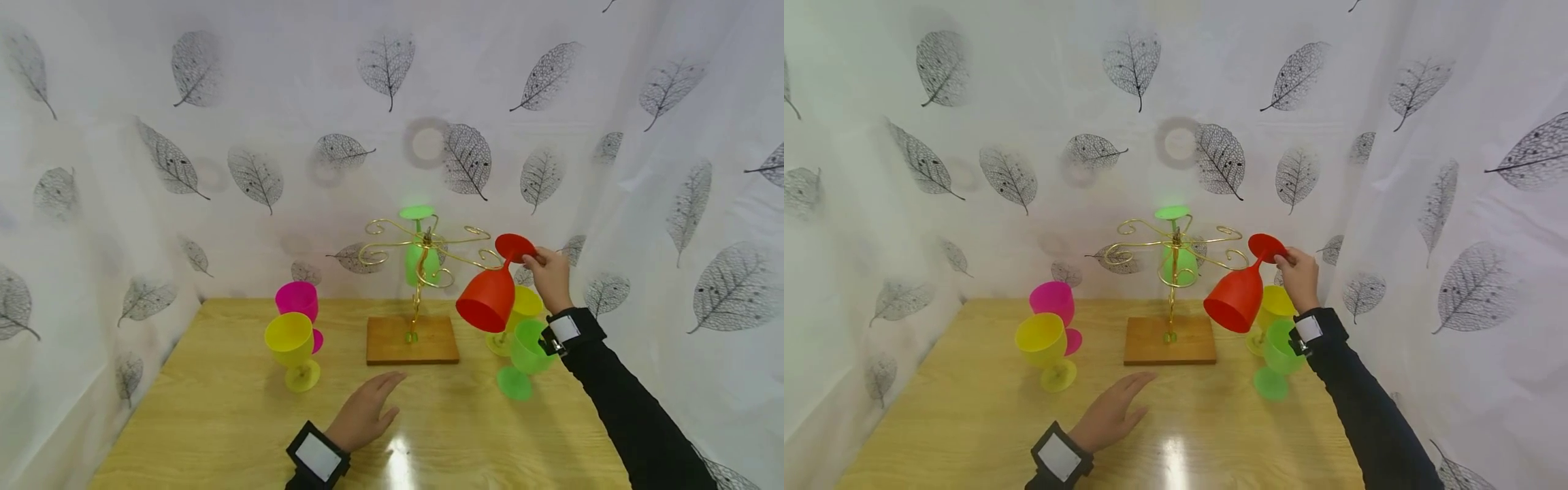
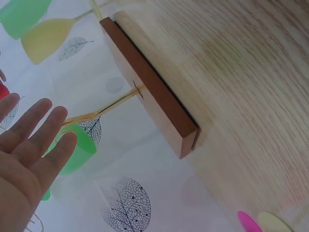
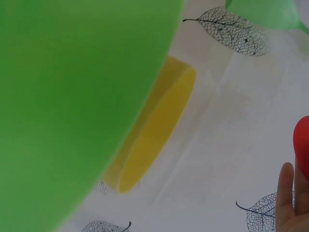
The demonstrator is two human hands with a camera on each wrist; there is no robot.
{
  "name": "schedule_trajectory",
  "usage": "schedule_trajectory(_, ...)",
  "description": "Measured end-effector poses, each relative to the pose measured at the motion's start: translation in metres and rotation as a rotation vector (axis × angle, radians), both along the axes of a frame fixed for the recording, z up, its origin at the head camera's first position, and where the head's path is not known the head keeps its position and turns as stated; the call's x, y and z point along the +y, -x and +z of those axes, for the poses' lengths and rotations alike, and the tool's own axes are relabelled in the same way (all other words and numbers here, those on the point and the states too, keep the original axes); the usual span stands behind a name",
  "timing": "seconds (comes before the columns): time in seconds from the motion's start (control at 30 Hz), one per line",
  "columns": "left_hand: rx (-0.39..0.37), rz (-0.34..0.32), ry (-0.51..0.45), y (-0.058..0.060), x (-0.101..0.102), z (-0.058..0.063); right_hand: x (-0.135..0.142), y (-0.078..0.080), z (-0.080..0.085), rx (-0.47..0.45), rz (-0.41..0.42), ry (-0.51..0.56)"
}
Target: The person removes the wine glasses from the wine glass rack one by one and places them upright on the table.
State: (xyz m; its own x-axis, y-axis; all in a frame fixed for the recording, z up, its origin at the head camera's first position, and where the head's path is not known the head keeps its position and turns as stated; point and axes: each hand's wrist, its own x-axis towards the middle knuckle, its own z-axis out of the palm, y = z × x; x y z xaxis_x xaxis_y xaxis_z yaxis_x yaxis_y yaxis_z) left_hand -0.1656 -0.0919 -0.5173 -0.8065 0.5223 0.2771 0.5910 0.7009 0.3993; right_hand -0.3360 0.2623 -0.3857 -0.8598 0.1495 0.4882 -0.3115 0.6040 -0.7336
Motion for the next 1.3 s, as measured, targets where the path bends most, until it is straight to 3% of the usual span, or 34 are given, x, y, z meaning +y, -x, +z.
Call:
schedule_trajectory(0.23,-0.014,-0.003,-0.011,-0.002,0.002,0.007,-0.011,-0.024,-0.001,-0.163,0.002,0.139)
schedule_trajectory(0.4,-0.024,-0.009,-0.019,-0.003,0.003,0.009,-0.013,-0.032,0.001,-0.160,0.055,0.190)
schedule_trajectory(0.8,-0.023,-0.007,-0.022,-0.001,0.003,0.008,-0.008,-0.037,0.009,-0.144,0.100,0.161)
schedule_trajectory(1.1,-0.008,-0.008,-0.033,-0.001,0.005,0.008,-0.018,-0.065,-0.001,-0.259,0.169,0.199)
schedule_trajectory(1.3,-0.020,0.000,-0.021,0.000,0.005,0.005,-0.025,-0.087,-0.001,-0.324,0.233,0.316)
